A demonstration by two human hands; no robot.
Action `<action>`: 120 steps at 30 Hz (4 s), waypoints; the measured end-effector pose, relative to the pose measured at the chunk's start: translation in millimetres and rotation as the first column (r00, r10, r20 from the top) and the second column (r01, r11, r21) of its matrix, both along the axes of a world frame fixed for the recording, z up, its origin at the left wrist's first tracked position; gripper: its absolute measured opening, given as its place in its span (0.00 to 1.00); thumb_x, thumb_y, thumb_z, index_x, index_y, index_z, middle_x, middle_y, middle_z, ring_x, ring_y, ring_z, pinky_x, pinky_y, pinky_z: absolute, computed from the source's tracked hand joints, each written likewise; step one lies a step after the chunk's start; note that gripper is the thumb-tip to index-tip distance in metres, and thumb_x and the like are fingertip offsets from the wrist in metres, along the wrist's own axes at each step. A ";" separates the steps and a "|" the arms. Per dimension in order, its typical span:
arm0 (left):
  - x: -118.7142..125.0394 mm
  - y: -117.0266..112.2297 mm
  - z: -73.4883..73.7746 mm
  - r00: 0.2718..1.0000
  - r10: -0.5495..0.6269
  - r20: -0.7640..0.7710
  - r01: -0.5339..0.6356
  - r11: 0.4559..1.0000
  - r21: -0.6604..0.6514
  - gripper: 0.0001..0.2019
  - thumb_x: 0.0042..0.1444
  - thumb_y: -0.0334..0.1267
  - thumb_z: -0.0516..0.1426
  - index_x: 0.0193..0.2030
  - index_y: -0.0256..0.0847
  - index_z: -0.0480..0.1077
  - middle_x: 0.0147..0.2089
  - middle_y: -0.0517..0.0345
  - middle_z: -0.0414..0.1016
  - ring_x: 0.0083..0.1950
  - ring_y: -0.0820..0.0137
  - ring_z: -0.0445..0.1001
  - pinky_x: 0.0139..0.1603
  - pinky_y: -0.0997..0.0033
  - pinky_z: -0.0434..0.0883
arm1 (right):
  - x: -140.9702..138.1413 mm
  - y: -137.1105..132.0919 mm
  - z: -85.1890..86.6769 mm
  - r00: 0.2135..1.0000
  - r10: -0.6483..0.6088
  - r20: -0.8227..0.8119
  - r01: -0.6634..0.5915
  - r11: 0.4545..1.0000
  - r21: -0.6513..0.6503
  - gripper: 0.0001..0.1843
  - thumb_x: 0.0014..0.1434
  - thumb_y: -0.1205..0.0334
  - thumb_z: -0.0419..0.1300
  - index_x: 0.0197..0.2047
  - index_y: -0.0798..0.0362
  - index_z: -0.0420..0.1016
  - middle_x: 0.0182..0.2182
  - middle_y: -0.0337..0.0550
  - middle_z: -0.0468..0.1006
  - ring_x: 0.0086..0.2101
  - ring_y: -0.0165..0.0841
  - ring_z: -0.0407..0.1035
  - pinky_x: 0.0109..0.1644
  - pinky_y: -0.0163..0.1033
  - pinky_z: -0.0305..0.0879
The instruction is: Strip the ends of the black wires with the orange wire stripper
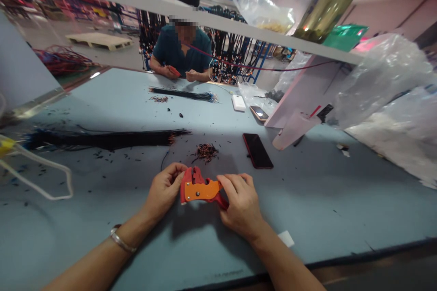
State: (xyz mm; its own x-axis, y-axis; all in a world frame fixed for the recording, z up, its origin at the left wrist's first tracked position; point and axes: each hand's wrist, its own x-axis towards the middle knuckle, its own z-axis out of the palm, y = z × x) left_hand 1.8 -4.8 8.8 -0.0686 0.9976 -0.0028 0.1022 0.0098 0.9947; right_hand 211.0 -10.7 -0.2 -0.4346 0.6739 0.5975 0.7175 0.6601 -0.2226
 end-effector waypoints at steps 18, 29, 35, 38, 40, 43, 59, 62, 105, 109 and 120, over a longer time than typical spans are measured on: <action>2.0 -0.1 -6.1 0.999 -0.039 -0.012 0.039 0.998 -0.040 0.11 0.54 0.46 0.57 0.31 0.39 0.65 0.24 0.68 0.59 0.22 0.78 0.55 0.22 0.80 0.57 | -6.1 -4.5 4.1 0.989 0.148 0.007 -0.148 0.988 0.048 0.20 0.52 0.68 0.57 0.50 0.57 0.66 0.40 0.52 0.76 0.40 0.42 0.69 0.46 0.50 0.57; -1.1 -3.2 -6.9 0.988 -0.127 -0.089 0.127 0.992 -0.013 0.08 0.52 0.42 0.57 0.31 0.40 0.67 0.25 0.64 0.65 0.26 0.74 0.62 0.26 0.77 0.62 | -7.6 -3.6 5.8 0.993 0.113 -0.035 -0.114 0.993 -0.016 0.21 0.52 0.67 0.55 0.51 0.55 0.66 0.40 0.52 0.75 0.40 0.41 0.70 0.45 0.48 0.58; 6.6 -6.1 6.1 0.988 -0.155 0.009 0.155 0.988 0.013 0.08 0.44 0.39 0.63 0.30 0.39 0.70 0.28 0.60 0.71 0.30 0.70 0.69 0.31 0.74 0.68 | -7.7 -4.4 5.7 0.975 0.131 -0.182 -0.157 0.978 -0.136 0.24 0.48 0.67 0.57 0.51 0.55 0.66 0.42 0.52 0.76 0.42 0.42 0.69 0.46 0.47 0.62; 11.4 -7.2 12.0 0.992 -0.116 0.053 0.112 0.992 0.060 0.11 0.44 0.43 0.63 0.30 0.39 0.71 0.30 0.57 0.74 0.32 0.67 0.71 0.34 0.72 0.70 | -10.3 -7.3 13.8 0.938 0.126 -0.324 -0.228 0.926 -0.301 0.23 0.49 0.66 0.57 0.51 0.54 0.67 0.42 0.48 0.76 0.41 0.38 0.70 0.46 0.44 0.65; 12.6 -7.2 11.6 0.994 -0.093 0.061 0.086 0.991 0.105 0.12 0.47 0.46 0.61 0.32 0.39 0.72 0.30 0.57 0.75 0.33 0.67 0.72 0.36 0.71 0.70 | -12.1 -9.1 21.7 0.914 0.087 -0.397 -0.275 0.852 -0.445 0.23 0.49 0.65 0.58 0.50 0.53 0.67 0.41 0.46 0.76 0.39 0.36 0.71 0.44 0.41 0.66; 12.6 -7.0 8.1 0.998 -0.065 0.016 0.063 0.990 0.129 0.12 0.52 0.47 0.58 0.31 0.39 0.70 0.29 0.58 0.73 0.31 0.69 0.70 0.34 0.74 0.68 | -11.8 -9.2 30.6 0.874 -0.005 -0.486 -0.355 0.676 -0.646 0.20 0.47 0.65 0.61 0.46 0.53 0.70 0.37 0.42 0.77 0.35 0.35 0.71 0.41 0.40 0.67; 19.1 -4.8 23.4 0.973 0.102 -0.205 -0.095 0.994 0.047 0.09 0.48 0.41 0.56 0.23 0.39 0.68 0.19 0.65 0.63 0.22 0.75 0.60 0.23 0.76 0.59 | -11.4 1.2 12.3 0.514 -0.384 -0.767 -0.808 0.082 -0.583 0.20 0.49 0.57 0.65 0.43 0.57 0.68 0.31 0.46 0.79 0.29 0.36 0.76 0.34 0.41 0.71; 21.2 -5.2 24.7 0.980 0.087 -0.180 -0.081 0.996 0.040 0.09 0.48 0.41 0.56 0.23 0.39 0.67 0.19 0.65 0.62 0.21 0.75 0.59 0.23 0.76 0.58 | -11.1 1.2 14.9 0.587 -0.314 -0.746 -0.754 0.123 -0.645 0.18 0.50 0.58 0.64 0.42 0.57 0.68 0.32 0.45 0.78 0.30 0.36 0.75 0.34 0.41 0.71; 23.9 -2.4 5.1 0.989 0.012 0.150 -0.001 0.997 -0.074 0.13 0.41 0.45 0.63 0.27 0.36 0.73 0.24 0.60 0.72 0.27 0.71 0.66 0.33 0.73 0.66 | -20.9 4.4 6.3 0.980 -0.120 0.159 0.164 0.938 -0.306 0.13 0.48 0.62 0.56 0.39 0.54 0.69 0.29 0.43 0.78 0.27 0.36 0.71 0.29 0.37 0.55; 23.1 -0.6 1.7 0.987 0.017 0.158 -0.004 0.997 -0.079 0.12 0.42 0.45 0.64 0.25 0.37 0.72 0.19 0.65 0.65 0.25 0.73 0.63 0.29 0.75 0.63 | -21.6 6.8 7.2 0.975 -0.117 0.191 0.177 0.923 -0.342 0.12 0.48 0.62 0.56 0.38 0.54 0.68 0.29 0.43 0.78 0.27 0.36 0.72 0.28 0.37 0.54; 21.4 1.9 -0.4 0.994 -0.008 0.113 0.015 0.998 -0.059 0.13 0.47 0.47 0.61 0.27 0.37 0.70 0.19 0.65 0.62 0.28 0.70 0.66 0.30 0.75 0.64 | -22.8 13.4 5.4 0.973 -0.083 0.213 0.159 0.915 -0.370 0.07 0.53 0.61 0.56 0.36 0.54 0.67 0.28 0.44 0.78 0.28 0.35 0.73 0.28 0.36 0.51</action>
State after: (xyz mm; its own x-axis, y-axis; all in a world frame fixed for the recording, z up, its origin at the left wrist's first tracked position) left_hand 23.2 -2.9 8.4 -0.0532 0.9962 -0.0695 -0.0097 0.0691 0.9976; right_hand 188.2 2.7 5.2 -0.4144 0.8883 0.1979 0.8400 0.4570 -0.2925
